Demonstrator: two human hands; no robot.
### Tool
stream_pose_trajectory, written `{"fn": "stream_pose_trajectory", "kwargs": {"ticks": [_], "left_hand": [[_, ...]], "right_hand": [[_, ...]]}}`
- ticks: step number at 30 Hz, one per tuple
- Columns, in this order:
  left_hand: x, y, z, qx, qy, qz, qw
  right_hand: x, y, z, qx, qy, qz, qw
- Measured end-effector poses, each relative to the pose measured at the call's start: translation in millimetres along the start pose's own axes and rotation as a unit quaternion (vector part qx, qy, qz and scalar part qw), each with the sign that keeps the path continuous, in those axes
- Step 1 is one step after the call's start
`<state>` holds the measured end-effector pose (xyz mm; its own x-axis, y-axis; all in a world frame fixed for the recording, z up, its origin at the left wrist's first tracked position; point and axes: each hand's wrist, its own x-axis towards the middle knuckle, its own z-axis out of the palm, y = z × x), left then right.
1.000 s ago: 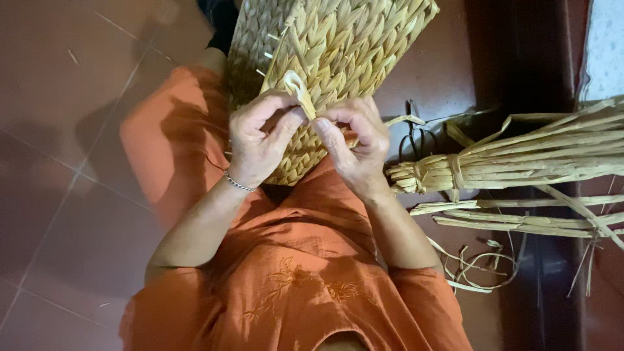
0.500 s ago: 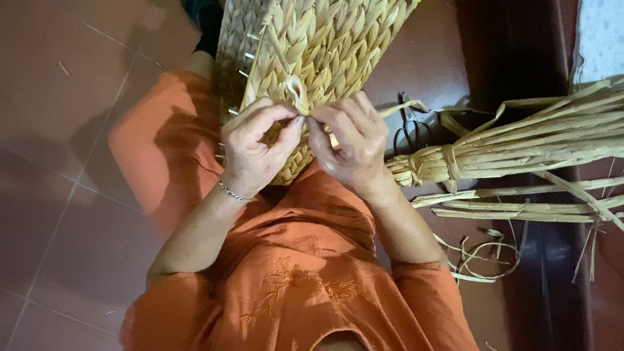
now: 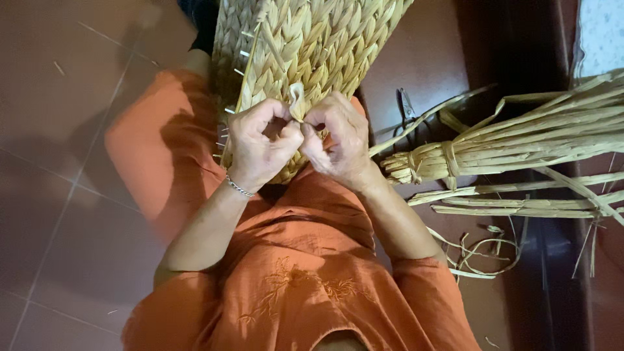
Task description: The person sits on the floor with a woven basket on their lap and weaves a flat wooden strip around the basket's rim, tucking and pressing the strip along the edge. They use scissors to trim protruding ends and continue folding the strip around the rim.
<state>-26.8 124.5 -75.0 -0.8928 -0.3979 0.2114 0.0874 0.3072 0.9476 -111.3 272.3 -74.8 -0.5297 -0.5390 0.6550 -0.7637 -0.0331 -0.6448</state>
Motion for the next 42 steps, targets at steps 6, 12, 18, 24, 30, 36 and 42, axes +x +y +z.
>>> {"fn": "stream_pose_trajectory", "kwargs": {"ticks": [6, 12, 18, 24, 30, 36, 42], "left_hand": [[6.2, -7.8, -1.3, -0.310, -0.030, -0.146, 0.939], [9.0, 1.4, -0.9, -0.261, -0.023, -0.140, 0.955], [5.4, 6.3, -5.6, -0.153, -0.074, -0.068, 0.983], [5.7, 14.0, -11.0, 0.081, -0.033, 0.045, 0.995], [5.0, 26.0, -13.0, 0.079, -0.057, 0.082, 0.992], [1.8, 21.8, -9.5, 0.154, -0.039, 0.129, 0.979], [-1.4, 6.2, 1.1, 0.178, -0.016, 0.162, 0.971]], "right_hand": [[-22.6, 13.8, 7.1, 0.254, 0.037, 0.184, 0.949], [-34.7, 31.6, 7.7, 0.399, 0.062, 0.312, 0.860], [-42.9, 28.7, 6.0, 0.350, 0.039, 0.271, 0.896], [-25.7, 12.4, -2.2, 0.261, 0.010, 0.226, 0.938], [-6.4, -2.7, -26.3, 0.099, -0.055, 0.185, 0.976], [-3.8, -7.6, -15.9, -0.024, -0.021, 0.096, 0.995], [-18.6, 0.4, -9.8, -0.032, -0.003, 0.076, 0.997]]}}
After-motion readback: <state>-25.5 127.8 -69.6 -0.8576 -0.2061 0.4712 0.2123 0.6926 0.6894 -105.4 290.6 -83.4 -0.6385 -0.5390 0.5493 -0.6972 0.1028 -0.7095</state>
